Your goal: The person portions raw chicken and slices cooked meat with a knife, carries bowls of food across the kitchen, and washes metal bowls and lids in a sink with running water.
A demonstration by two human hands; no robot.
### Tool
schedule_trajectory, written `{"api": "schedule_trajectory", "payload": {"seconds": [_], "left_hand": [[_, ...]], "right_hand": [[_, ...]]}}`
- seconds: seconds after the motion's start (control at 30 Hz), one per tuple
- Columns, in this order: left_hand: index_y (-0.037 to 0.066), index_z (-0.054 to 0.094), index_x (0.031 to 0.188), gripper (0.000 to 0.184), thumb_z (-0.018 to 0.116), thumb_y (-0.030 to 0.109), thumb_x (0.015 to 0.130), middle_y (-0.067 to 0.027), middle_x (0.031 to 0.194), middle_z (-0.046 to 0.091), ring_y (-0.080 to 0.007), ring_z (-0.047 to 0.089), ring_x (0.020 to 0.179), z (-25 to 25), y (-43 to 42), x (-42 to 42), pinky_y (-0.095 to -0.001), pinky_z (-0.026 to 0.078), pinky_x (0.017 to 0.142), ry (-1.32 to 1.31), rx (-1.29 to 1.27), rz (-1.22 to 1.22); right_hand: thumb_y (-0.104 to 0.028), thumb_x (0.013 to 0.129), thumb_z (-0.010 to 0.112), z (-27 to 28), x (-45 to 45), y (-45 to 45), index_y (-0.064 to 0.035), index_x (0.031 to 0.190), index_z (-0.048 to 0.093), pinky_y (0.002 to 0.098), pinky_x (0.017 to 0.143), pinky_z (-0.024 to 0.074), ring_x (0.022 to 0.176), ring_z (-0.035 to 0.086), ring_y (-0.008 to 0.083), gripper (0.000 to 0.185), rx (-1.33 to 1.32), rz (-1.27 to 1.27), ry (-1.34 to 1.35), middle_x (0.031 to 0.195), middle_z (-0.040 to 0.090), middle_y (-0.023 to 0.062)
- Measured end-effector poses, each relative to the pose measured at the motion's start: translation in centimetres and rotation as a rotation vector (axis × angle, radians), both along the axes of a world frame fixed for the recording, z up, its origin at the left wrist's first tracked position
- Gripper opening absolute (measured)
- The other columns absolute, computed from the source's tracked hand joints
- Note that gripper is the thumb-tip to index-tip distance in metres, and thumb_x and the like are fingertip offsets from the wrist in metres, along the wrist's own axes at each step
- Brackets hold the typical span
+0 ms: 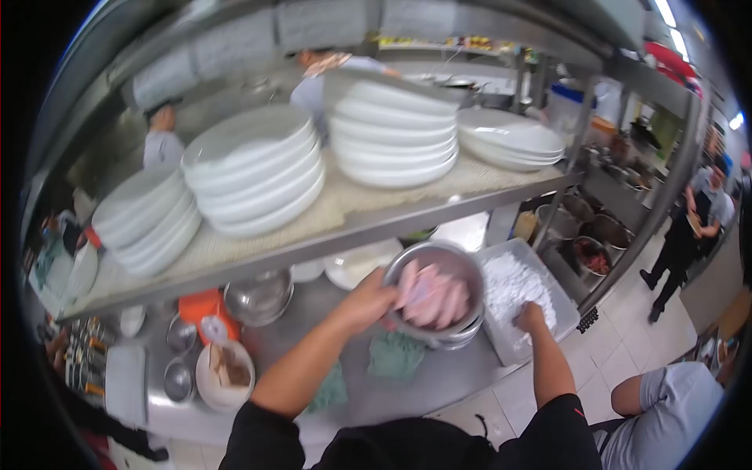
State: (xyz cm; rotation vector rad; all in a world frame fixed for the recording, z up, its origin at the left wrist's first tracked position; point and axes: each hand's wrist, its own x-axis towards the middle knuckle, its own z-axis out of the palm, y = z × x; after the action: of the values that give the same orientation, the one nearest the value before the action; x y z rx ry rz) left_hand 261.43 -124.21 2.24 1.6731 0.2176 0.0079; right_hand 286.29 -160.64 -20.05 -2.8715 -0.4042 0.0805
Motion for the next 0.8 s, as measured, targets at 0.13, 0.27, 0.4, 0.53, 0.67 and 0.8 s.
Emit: {"api": "schedule_trajectory", "payload": {"seconds": [0.13, 0.27, 0.4, 0.53, 0.67, 0.8], "left_hand": [[0.003, 0.035, 0.137, 0.055, 0.051, 0.010, 0.085, -0.0159, 0.102, 0.060, -0.0220, 0.064, 0.067, -0.7, -3.9, 5.0, -0.0315, 0.054, 0.044, 0.038, -0.148, -0.044], [0.002, 0.038, 0.136, 0.049, 0.047, 0.009, 0.088, -0.0189, 0.100, 0.061, -0.0218, 0.063, 0.057, -0.5, -7.8, 9.1, -0.0310, 0.053, 0.042, 0.034, -0.201, 0.007], [0.004, 0.038, 0.134, 0.046, 0.045, 0.007, 0.089, -0.0189, 0.097, 0.061, -0.0223, 0.064, 0.061, -1.0, -9.0, 14.1, -0.0331, 0.052, 0.040, -0.038, -0.164, 0.096], [0.011, 0.039, 0.133, 0.043, 0.046, 0.008, 0.090, -0.0183, 0.099, 0.059, -0.0222, 0.063, 0.060, -3.1, -9.3, 19.5, -0.0354, 0.053, 0.046, 0.064, -0.197, 0.066], [0.013, 0.029, 0.140, 0.053, 0.044, 0.006, 0.089, -0.0203, 0.103, 0.057, -0.0257, 0.062, 0.061, -4.4, -12.0, 21.9, -0.0413, 0.056, 0.052, 0.171, -0.297, 0.102], [0.014, 0.030, 0.141, 0.056, 0.049, 0.007, 0.089, -0.0174, 0.104, 0.057, -0.0237, 0.060, 0.058, -4.5, -14.1, 22.5, -0.0412, 0.058, 0.054, 0.154, -0.323, 0.134]], "right_hand": [[-0.011, 0.074, 0.074, -1.4, 3.0, -2.7, -0.0036, 0.112, 0.063, 0.0399, 0.076, 0.0553, 0.089, 0.065, 0.0281, 0.040, 0.536, -0.209, 0.353, 0.098, 0.067, 0.0133], [-0.002, 0.088, 0.061, 5.6, 3.3, -3.9, -0.0036, 0.129, 0.050, 0.0392, 0.076, 0.0563, 0.097, 0.061, 0.0246, 0.042, 1.275, -0.342, 0.734, 0.114, 0.060, 0.0116], [0.001, 0.090, 0.057, 16.3, 2.0, -1.1, -0.0039, 0.116, 0.062, 0.0335, 0.079, 0.0563, 0.094, 0.066, 0.0198, 0.027, 1.355, -0.107, 0.680, 0.106, 0.066, 0.0083], [0.000, 0.090, 0.058, 20.9, 4.7, 1.4, 0.0058, 0.122, 0.057, 0.0336, 0.079, 0.0550, 0.094, 0.067, 0.0217, 0.032, 1.310, 0.067, 0.592, 0.107, 0.067, 0.0128], [-0.025, 0.084, 0.071, 23.3, 5.2, 5.3, 0.0069, 0.139, 0.042, 0.0362, 0.103, 0.0427, 0.121, 0.056, 0.0327, 0.070, 0.482, 0.389, 0.215, 0.132, 0.055, 0.0258], [-0.030, 0.070, 0.079, 18.9, 8.3, 7.1, 0.0014, 0.147, 0.031, 0.0414, 0.102, 0.0438, 0.125, 0.052, 0.0405, 0.096, 0.208, 0.764, 0.132, 0.138, 0.047, 0.0312]]}}
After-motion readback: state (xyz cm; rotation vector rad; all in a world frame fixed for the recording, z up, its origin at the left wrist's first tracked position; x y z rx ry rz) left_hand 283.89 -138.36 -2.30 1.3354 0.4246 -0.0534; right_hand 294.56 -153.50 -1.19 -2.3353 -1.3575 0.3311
